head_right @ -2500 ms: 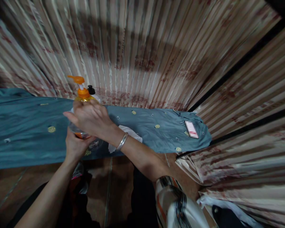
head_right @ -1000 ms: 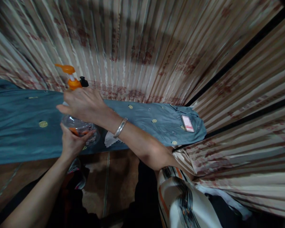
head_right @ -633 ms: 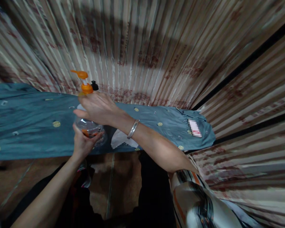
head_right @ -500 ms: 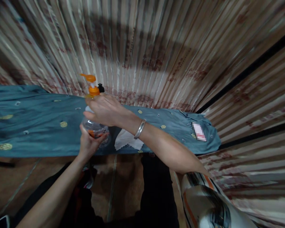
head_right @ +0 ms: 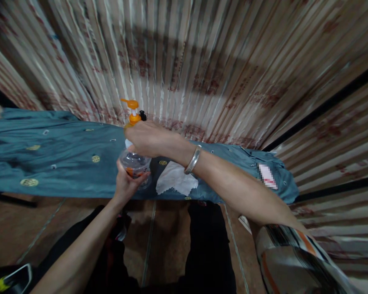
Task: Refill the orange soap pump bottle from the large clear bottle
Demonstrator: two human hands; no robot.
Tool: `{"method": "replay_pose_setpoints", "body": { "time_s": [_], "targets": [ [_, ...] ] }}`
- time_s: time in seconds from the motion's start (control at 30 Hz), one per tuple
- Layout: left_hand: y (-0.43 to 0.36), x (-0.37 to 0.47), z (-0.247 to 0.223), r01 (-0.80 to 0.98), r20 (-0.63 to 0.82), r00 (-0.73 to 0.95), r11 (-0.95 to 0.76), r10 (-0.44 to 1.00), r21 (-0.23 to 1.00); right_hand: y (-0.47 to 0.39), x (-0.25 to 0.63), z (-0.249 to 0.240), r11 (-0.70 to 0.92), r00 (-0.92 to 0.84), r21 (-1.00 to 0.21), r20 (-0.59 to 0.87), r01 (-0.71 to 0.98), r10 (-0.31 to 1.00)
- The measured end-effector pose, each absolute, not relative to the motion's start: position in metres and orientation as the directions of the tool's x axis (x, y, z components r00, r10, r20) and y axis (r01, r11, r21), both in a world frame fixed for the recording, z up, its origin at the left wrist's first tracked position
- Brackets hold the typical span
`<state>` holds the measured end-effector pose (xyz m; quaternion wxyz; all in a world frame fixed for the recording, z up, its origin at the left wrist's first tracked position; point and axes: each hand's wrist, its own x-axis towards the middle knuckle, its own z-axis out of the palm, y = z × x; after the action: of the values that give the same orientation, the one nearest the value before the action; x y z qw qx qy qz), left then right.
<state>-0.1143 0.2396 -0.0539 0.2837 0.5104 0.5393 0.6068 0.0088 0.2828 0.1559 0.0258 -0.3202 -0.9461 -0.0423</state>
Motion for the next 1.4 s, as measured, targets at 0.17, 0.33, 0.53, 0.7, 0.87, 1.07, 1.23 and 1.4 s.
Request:
{"method": "replay_pose_setpoints", "body": {
  "time_s": [0.17,0.33,0.53,0.7,0.87,1.07,1.23,1.4],
  "targets": [
    [0.242,-0.115,-0.056,0.184,0.340,-0.321,-0.294,0.884,0.938,0.276,0.003,0.172,0.781,-0.782,0.114,-0.041,0.615,0.622],
    [0.242,-0.116,-0.058,0.189,0.351,-0.333,-0.303,0.875,0.934,0.267,-0.004,0.182,0.730,-0.732,0.140,-0.048,0.669,0.680],
    [0.241,-0.115,-0.057,0.186,0.355,-0.324,-0.309,0.877,0.933,0.272,-0.002,0.183,0.795,-0.786,0.105,-0.122,0.597,0.607],
    [0.241,-0.115,-0.056,0.205,0.350,-0.335,-0.294,0.875,0.933,0.272,-0.003,0.182,0.758,-0.756,0.091,-0.061,0.646,0.651],
    [0.242,-0.116,-0.056,0.224,0.344,-0.334,-0.280,0.877,0.933,0.266,-0.009,0.186,0.767,-0.767,0.159,-0.074,0.622,0.637],
    [0.242,-0.115,-0.059,0.218,0.315,-0.341,-0.251,0.886,0.943,0.264,-0.007,0.190,0.783,-0.777,0.149,-0.112,0.604,0.620],
    [0.242,-0.115,-0.058,0.210,0.321,-0.328,-0.263,0.888,0.942,0.267,-0.008,0.185,0.758,-0.765,0.163,-0.029,0.631,0.643],
    [0.243,-0.116,-0.059,0.210,0.321,-0.330,-0.262,0.888,0.942,0.265,-0.008,0.187,0.779,-0.777,0.164,-0.091,0.605,0.623]
  ]
}}
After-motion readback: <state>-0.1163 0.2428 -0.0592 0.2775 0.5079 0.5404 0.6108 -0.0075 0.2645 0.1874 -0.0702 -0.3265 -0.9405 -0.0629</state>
